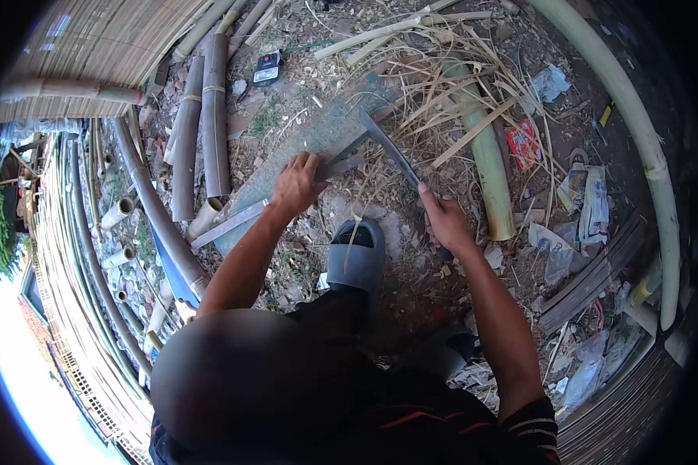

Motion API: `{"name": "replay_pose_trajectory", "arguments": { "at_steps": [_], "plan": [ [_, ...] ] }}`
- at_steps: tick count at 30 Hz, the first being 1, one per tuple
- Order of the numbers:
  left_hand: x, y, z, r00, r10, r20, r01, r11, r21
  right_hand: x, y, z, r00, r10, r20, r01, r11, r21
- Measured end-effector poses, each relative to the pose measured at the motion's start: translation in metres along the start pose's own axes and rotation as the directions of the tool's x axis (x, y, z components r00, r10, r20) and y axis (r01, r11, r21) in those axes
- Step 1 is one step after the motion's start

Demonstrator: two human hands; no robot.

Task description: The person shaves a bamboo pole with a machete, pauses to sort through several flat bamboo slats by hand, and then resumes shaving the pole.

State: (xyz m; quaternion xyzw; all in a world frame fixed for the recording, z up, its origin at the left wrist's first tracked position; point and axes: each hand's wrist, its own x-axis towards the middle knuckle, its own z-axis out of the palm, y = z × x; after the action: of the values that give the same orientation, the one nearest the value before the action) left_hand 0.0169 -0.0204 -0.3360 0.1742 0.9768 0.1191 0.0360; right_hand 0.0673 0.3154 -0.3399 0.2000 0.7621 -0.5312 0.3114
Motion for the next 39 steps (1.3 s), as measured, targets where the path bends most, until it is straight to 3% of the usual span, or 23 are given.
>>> {"name": "replay_pose_trajectory", "arguments": {
  "at_steps": [3, 4, 6, 7, 8, 9, 11, 13, 16, 17, 21, 22, 23, 25, 27, 29, 30, 31, 32, 34, 36, 37, 39],
  "plan": [
    [0.0, -0.011, -0.011, 0.999, 0.035, 0.037, -0.028, 0.987, -0.161, 0.0, 0.001, 0.002, 1.0, -0.016, -0.007, 0.017, 0.999, 0.047],
    [0.001, -0.002, -0.032, 0.999, 0.009, -0.047, -0.02, 0.973, -0.228, 0.0, 0.001, 0.002, 1.0, -0.017, -0.007, 0.017, 0.999, 0.042],
    [0.01, 0.023, -0.095, 0.958, -0.281, 0.054, 0.281, 0.887, -0.367, 0.0, 0.002, 0.004, 1.0, -0.012, -0.002, 0.012, 0.999, 0.05],
    [0.014, 0.033, -0.124, 0.947, -0.32, -0.029, 0.288, 0.885, -0.365, 0.0, 0.001, 0.002, 1.0, 0.019, 0.011, -0.018, 1.0, -0.015],
    [0.017, 0.028, -0.147, 0.955, -0.246, -0.168, 0.157, 0.895, -0.418, 0.0, 0.002, 0.002, 0.999, 0.048, 0.023, -0.046, 0.996, -0.081],
    [0.014, 0.036, -0.187, 0.915, -0.386, -0.116, 0.299, 0.843, -0.448, 0.001, 0.004, 0.003, 0.998, 0.051, 0.03, -0.049, 0.996, -0.075],
    [0.016, 0.07, -0.245, 0.78, -0.364, -0.51, -0.036, 0.786, -0.617, 0.003, 0.007, 0.005, 1.0, 0.011, 0.01, -0.01, 0.995, -0.103],
    [0.022, 0.099, -0.28, 0.599, -0.461, -0.655, -0.378, 0.558, -0.739, -0.006, -0.001, 0.005, 1.0, -0.002, 0.026, 0.004, 0.997, -0.079],
    [0.031, 0.104, -0.268, 0.51, -0.456, -0.729, -0.494, 0.539, -0.682, -0.018, -0.013, 0.006, 1.0, -0.017, 0.005, 0.017, 0.998, -0.064],
    [0.033, 0.101, -0.255, 0.494, -0.422, -0.76, -0.423, 0.647, -0.634, -0.02, -0.013, 0.008, 0.998, -0.056, -0.021, 0.054, 0.996, -0.069],
    [0.029, 0.113, -0.265, 0.383, -0.33, -0.862, -0.505, 0.707, -0.495, -0.033, -0.016, 0.013, 0.991, -0.118, -0.067, 0.111, 0.989, -0.1],
    [0.017, 0.09, -0.285, 0.379, -0.156, -0.912, -0.698, 0.599, -0.393, -0.039, -0.023, 0.013, 0.991, -0.117, -0.063, 0.111, 0.989, -0.096],
    [0.011, 0.099, -0.302, 0.239, -0.147, -0.96, -0.671, 0.69, -0.273, -0.049, -0.033, 0.014, 0.982, -0.183, -0.052, 0.179, 0.981, -0.07],
    [-0.013, 0.08, -0.343, 0.43, 0.179, -0.885, -0.58, 0.806, -0.118, -0.068, -0.054, 0.022, 0.968, -0.247, -0.036, 0.246, 0.969, -0.033],
    [0.008, 0.131, -0.324, 0.148, 0.063, -0.987, -0.43, 0.903, -0.007, -0.086, -0.079, 0.035, 0.844, -0.534, -0.058, 0.536, 0.843, 0.043],
    [0.006, 0.146, -0.316, 0.13, 0.075, -0.989, -0.334, 0.942, 0.028, -0.113, -0.112, 0.041, 0.813, -0.572, 0.108, 0.561, 0.82, 0.113],
    [0.004, 0.149, -0.314, 0.107, 0.087, -0.99, -0.229, 0.972, 0.061, -0.124, -0.123, 0.048, 0.73, -0.681, 0.056, 0.665, 0.727, 0.172],
    [0.002, 0.143, -0.315, 0.042, 0.08, -0.996, -0.351, 0.934, 0.06, -0.134, -0.131, 0.056, 0.633, -0.774, -0.003, 0.755, 0.617, 0.222],
    [-0.009, 0.138, -0.317, 0.097, 0.023, -0.995, -0.349, 0.937, -0.012, -0.142, -0.138, 0.061, 0.637, -0.771, -0.001, 0.75, 0.619, 0.231],
    [-0.014, 0.138, -0.317, 0.156, -0.029, -0.987, -0.333, 0.939, -0.08, -0.15, -0.148, 0.069, 0.487, -0.873, -0.01, 0.861, 0.478, 0.173],
    [0.0, 0.151, -0.308, -0.106, -0.022, -0.994, -0.179, 0.984, -0.002, -0.12, -0.135, 0.092, 0.56, -0.828, 0.028, 0.818, 0.558, 0.138],
    [0.001, 0.152, -0.306, -0.102, -0.019, -0.995, -0.174, 0.985, -0.001, -0.103, -0.132, 0.098, 0.626, -0.778, 0.056, 0.773, 0.629, 0.083],
    [0.001, 0.151, -0.301, -0.162, -0.04, -0.986, -0.05, 0.998, -0.032, -0.078, -0.137, 0.089, 0.844, -0.444, 0.301, 0.41, 0.896, 0.171]
  ]
}}
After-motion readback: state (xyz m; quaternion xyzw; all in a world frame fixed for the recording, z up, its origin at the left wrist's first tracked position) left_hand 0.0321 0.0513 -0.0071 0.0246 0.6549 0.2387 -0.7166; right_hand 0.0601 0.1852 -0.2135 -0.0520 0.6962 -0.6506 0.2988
